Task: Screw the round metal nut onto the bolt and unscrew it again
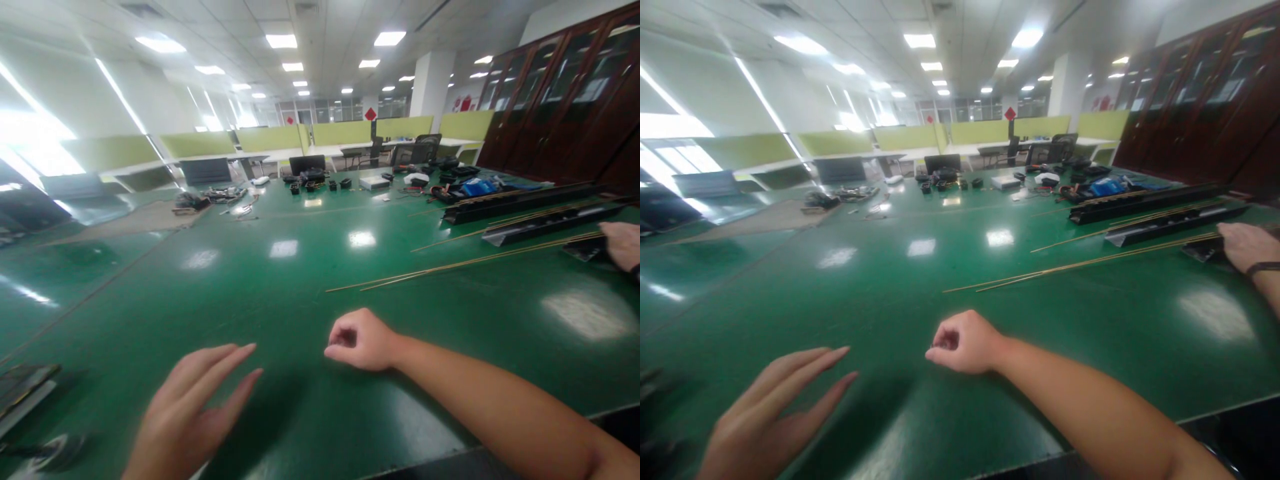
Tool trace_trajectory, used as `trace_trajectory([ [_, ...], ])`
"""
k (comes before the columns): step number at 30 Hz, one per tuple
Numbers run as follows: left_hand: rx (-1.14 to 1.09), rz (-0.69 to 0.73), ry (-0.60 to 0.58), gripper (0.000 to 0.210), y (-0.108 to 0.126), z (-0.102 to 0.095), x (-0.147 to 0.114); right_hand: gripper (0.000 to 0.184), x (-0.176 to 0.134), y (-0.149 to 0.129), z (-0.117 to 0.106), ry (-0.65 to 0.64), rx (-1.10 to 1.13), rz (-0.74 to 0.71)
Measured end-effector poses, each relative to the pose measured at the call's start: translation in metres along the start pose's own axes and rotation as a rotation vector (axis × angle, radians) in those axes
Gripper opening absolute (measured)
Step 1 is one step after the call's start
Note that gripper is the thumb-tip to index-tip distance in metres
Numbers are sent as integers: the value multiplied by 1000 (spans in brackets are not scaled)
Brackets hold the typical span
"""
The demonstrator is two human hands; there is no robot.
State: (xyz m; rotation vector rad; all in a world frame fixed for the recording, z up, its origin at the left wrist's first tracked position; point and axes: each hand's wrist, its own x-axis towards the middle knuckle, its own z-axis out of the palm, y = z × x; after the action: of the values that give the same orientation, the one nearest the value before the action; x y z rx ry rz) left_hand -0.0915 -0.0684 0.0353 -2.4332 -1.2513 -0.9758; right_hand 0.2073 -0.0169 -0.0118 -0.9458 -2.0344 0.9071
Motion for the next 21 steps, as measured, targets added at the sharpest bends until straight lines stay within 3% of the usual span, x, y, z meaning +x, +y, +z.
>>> trace_trajectory([
  [2, -41, 171, -104, 52, 24, 21, 12, 23, -1, 1, 0, -27, -3, -32],
  [6, -92, 293, -354, 50, 59, 57, 33, 13, -1, 4, 1, -23, -78, -134],
  [12, -213, 309, -332, 28, 73, 79, 49, 20, 0, 5, 0, -55, -156, -180],
  [17, -250, 192, -308, 23, 48, 63, 45, 20, 1, 1, -2, -89, -93, -94],
  [19, -209, 69, -247, 18, 25, 42, 32, 23, 1, 0, -2, -98, -92, -77],
  [21, -123, -115, -93, 20, 4, 15, 15, 25, 2, 2, -1, -100, -104, -71],
])
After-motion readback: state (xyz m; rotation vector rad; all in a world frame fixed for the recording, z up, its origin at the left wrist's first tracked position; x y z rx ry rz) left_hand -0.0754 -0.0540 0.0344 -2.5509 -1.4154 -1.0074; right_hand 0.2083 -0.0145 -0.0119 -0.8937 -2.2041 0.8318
